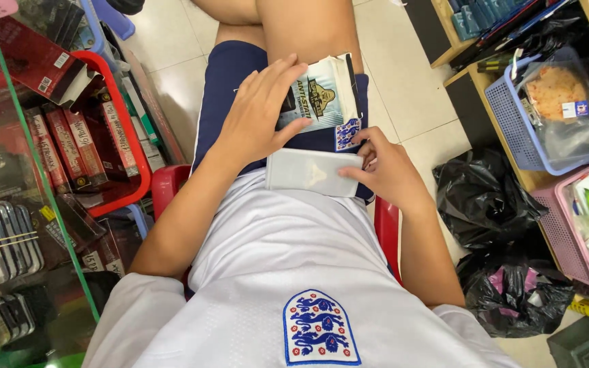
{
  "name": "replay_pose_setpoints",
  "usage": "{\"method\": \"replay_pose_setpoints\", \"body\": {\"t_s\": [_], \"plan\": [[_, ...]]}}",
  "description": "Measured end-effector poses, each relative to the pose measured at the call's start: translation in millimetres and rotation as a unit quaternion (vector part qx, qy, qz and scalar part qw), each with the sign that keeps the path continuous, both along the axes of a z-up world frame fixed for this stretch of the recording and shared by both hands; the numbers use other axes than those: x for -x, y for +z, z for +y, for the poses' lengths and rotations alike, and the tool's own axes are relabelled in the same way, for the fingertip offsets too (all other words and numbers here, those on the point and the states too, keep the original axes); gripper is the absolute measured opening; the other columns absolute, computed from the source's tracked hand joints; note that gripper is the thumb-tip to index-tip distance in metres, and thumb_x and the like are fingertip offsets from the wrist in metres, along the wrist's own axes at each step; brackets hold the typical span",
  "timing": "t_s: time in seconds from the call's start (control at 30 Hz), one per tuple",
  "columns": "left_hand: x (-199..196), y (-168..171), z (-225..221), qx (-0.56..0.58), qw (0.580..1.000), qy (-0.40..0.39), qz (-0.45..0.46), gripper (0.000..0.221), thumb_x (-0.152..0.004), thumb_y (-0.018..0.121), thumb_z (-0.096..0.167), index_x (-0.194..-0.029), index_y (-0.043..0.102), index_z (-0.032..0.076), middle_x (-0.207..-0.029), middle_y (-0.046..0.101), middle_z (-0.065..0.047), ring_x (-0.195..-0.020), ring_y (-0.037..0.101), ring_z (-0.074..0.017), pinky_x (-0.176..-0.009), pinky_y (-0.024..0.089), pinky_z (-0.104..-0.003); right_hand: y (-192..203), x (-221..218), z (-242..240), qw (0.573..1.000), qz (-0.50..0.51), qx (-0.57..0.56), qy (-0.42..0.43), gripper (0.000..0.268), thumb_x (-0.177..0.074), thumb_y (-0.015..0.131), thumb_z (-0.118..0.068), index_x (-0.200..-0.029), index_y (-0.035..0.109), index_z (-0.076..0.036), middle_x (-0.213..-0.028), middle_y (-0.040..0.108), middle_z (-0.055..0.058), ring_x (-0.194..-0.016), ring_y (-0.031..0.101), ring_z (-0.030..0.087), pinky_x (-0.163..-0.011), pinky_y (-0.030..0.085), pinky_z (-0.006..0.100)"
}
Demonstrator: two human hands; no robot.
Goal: The recorder unboxes a screen protector package while sitting at a mobile repair station.
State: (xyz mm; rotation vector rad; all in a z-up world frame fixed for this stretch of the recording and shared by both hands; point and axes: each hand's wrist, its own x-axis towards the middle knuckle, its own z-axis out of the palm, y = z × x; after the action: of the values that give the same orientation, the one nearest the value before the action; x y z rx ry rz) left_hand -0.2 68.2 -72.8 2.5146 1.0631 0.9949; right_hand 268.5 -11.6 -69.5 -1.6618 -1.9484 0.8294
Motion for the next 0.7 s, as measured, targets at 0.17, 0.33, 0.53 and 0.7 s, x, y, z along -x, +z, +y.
{"method": "replay_pose_setpoints", "body": {"t_s": [0.17, 0.33, 0.53, 0.7], "plan": [[-6.1, 10.9, -7.6, -0.001, 1.000, -0.008, -0.013, 0.074, -0.094, 0.081, 0.031, -0.154, 0.042, 0.011, -0.161, 0.043, -0.016, -0.147, 0.044, -0.0364, -0.120, 0.035, -0.057, 2.8, -13.6, -7.7, 0.997, 0.049, 0.001, -0.064, 0.049, -0.077, 0.089, -0.016, -0.116, 0.061, -0.005, -0.078, 0.073, 0.009, -0.071, 0.073, 0.017, -0.068, 0.059, 0.028], [-8.3, 26.9, -16.4, -0.017, 1.000, -0.014, -0.022, 0.064, -0.093, 0.080, 0.028, -0.147, 0.049, 0.011, -0.160, 0.043, -0.014, -0.149, 0.043, -0.0357, -0.121, 0.033, -0.058, 36.9, -18.3, -17.4, 0.991, 0.043, -0.095, -0.078, 0.042, -0.084, 0.086, -0.009, -0.118, 0.062, -0.004, -0.084, 0.075, 0.008, -0.079, 0.076, 0.016, -0.073, 0.061, 0.028], [-15.8, 60.3, -48.9, -0.024, 0.990, -0.113, -0.086, 0.052, -0.093, 0.082, 0.030, -0.136, 0.056, 0.018, -0.153, 0.051, -0.012, -0.148, 0.046, -0.0354, -0.125, 0.036, -0.049, 78.7, -3.9, -12.5, 0.951, 0.059, -0.298, 0.055, 0.037, -0.089, 0.087, -0.002, -0.116, 0.062, -0.003, -0.105, 0.074, 0.013, -0.094, 0.076, 0.021, -0.081, 0.062, 0.030], [-16.5, 46.6, -49.8, 0.425, 0.821, -0.322, -0.203, 0.073, -0.091, 0.077, 0.030, -0.150, 0.041, 0.005, -0.125, 0.067, -0.010, -0.121, 0.067, -0.0217, -0.105, 0.054, -0.037, 134.0, 23.7, -2.3, 0.906, 0.105, -0.352, 0.210, 0.035, -0.084, 0.089, -0.002, -0.109, 0.066, -0.001, -0.098, 0.072, 0.011, -0.090, 0.072, 0.022, -0.076, 0.058, 0.029]]}}
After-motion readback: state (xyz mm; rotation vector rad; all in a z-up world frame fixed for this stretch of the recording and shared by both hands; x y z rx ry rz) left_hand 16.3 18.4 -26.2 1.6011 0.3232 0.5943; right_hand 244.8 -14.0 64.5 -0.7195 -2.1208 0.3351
